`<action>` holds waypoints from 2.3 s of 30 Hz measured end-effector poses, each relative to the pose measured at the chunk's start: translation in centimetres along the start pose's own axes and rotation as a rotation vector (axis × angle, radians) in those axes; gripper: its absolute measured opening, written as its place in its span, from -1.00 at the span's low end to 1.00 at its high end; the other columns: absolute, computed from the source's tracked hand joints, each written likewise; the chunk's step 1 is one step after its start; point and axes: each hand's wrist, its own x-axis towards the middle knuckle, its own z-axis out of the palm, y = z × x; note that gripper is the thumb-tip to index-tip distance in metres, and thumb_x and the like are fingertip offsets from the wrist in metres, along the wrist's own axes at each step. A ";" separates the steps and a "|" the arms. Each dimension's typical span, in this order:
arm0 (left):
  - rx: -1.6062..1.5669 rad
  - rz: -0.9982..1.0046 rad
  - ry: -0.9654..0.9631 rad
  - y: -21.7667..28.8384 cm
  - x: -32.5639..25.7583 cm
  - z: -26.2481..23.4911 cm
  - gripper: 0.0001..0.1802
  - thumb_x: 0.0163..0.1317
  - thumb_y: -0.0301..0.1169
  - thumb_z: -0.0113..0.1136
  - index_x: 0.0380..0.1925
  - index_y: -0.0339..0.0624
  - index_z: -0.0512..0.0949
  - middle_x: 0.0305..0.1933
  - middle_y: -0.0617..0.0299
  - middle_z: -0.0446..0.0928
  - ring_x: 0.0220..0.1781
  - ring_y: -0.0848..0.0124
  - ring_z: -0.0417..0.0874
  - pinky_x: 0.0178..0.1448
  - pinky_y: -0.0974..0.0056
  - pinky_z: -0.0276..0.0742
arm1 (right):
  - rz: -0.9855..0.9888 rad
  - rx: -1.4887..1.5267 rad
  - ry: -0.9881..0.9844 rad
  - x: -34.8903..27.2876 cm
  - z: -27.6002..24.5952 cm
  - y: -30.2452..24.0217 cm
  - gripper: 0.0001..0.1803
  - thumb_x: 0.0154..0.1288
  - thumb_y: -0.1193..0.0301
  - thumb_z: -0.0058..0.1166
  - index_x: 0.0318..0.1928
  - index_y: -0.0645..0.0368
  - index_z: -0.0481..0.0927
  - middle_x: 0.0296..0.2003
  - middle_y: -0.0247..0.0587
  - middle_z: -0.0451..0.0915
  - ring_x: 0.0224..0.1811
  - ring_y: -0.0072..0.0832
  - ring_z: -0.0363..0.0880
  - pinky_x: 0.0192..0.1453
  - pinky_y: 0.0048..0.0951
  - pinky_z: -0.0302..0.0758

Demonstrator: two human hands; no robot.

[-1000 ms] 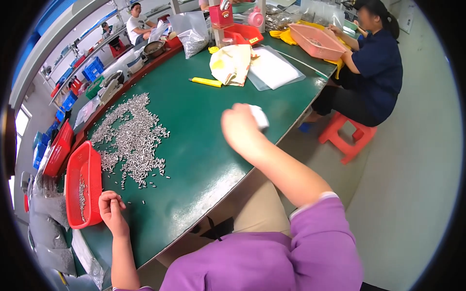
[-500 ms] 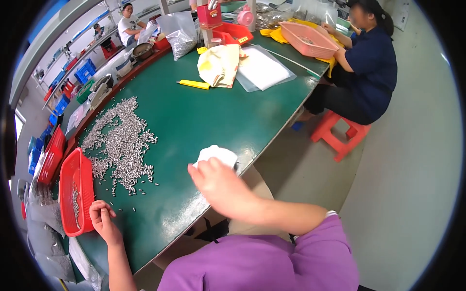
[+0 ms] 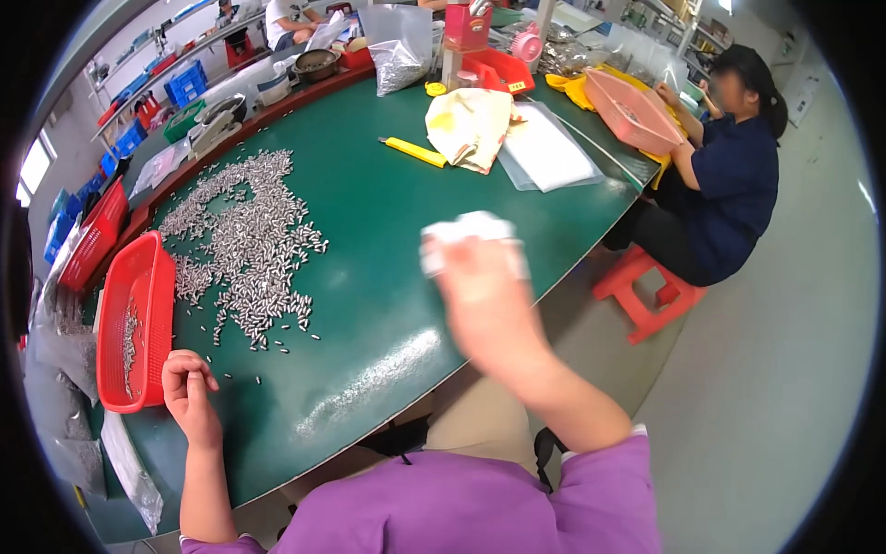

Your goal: The worker is inspecting and sorting small silver metal components on a green workbench, using a yellow tool and a cloth.

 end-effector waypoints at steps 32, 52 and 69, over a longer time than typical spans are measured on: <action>0.142 0.116 0.127 -1.7 0.3 -3.1 -0.87 0.30 -0.65 -0.13 -0.28 -0.23 0.41 -0.24 0.23 0.36 -0.42 0.57 0.31 -0.35 0.50 0.28 | 0.099 0.054 0.243 1.1 -3.0 3.5 -0.75 0.12 0.59 -0.01 -0.18 0.14 0.61 -0.33 -0.05 0.50 -0.22 -0.12 0.51 -0.14 -0.18 0.50; 0.456 0.135 0.113 -2.6 1.3 -1.9 -0.88 0.33 -0.56 -0.08 -0.21 -0.21 0.45 -0.35 0.34 0.40 -0.46 0.61 0.29 -0.38 0.52 0.22 | 0.794 0.333 -0.034 -16.2 12.4 25.8 0.05 -0.32 0.16 0.49 0.26 0.18 0.29 0.23 0.14 0.29 0.18 -0.01 0.40 0.21 -0.20 0.44; 0.586 0.100 -0.033 5.2 -4.7 6.2 -0.88 0.22 -0.55 0.04 -0.24 -0.28 0.46 -0.31 0.16 0.46 -0.31 0.37 0.42 -0.20 0.32 0.41 | 0.981 0.383 0.419 -11.0 20.6 25.4 -0.08 -0.34 0.25 0.43 0.19 -0.10 0.34 0.12 -0.17 0.38 0.15 -0.07 0.39 0.21 0.04 0.34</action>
